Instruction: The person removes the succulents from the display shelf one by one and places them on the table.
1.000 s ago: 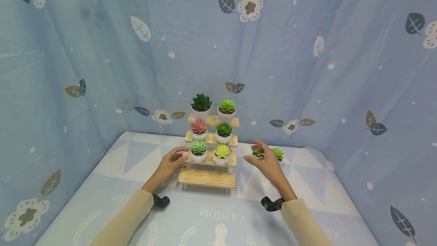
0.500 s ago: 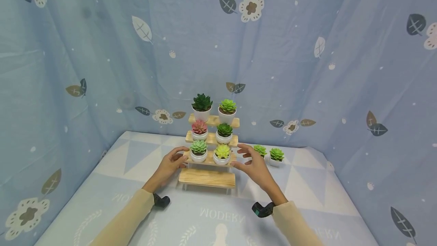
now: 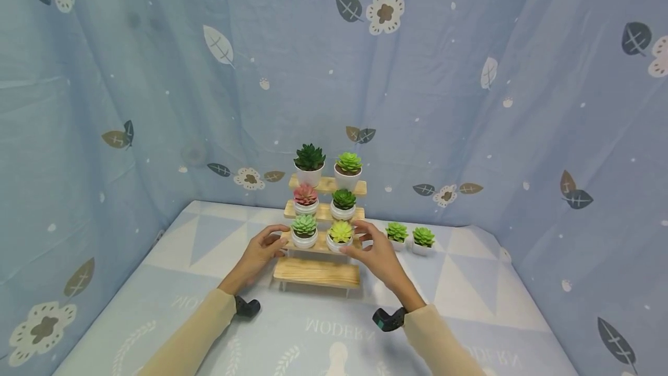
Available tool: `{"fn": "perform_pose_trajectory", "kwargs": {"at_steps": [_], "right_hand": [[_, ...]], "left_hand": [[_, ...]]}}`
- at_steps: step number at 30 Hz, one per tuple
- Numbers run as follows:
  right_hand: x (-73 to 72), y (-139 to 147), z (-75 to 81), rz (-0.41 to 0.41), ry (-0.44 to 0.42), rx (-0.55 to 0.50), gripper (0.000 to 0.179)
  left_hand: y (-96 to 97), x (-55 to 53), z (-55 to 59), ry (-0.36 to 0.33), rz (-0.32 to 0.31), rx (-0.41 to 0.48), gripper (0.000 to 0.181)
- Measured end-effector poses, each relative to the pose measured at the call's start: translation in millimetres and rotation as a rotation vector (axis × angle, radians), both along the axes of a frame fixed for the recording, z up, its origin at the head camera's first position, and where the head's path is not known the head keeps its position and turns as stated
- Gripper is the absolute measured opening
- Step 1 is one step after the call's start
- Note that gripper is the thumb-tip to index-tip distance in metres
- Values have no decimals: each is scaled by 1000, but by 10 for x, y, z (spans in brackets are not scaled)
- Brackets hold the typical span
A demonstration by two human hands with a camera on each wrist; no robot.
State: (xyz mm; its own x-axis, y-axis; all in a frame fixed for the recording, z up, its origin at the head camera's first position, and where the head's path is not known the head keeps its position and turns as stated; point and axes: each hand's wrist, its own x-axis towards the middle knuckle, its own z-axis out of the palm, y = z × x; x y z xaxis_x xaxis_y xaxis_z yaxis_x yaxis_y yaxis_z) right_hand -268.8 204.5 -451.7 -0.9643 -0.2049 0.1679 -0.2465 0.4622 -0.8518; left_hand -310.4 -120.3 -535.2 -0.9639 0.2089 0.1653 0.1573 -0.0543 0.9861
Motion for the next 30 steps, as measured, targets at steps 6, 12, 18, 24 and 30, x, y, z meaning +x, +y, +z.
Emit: {"fn": "perform_pose_trajectory", "kwargs": {"at_steps": [6, 12, 18, 24, 30], "right_hand": [[-24, -79, -7, -24, -28, -17, 78], [-62, -147, -18, -62, -53, -9, 82], [-92, -199, -30, -85, -51, 8, 82], [-84, -232, -11, -104, -52, 24, 83], [-76, -238, -10, -110, -49, 55, 83]], "left_hand": [[7, -6, -1, 4, -8, 4, 40], [-6, -24, -13, 13, -20, 7, 38], [-20, -27, -20, 9, -23, 15, 38], [-10, -26, -12, 8, -15, 19, 38], [-3, -17, -13, 2, -9, 16, 41]]}}
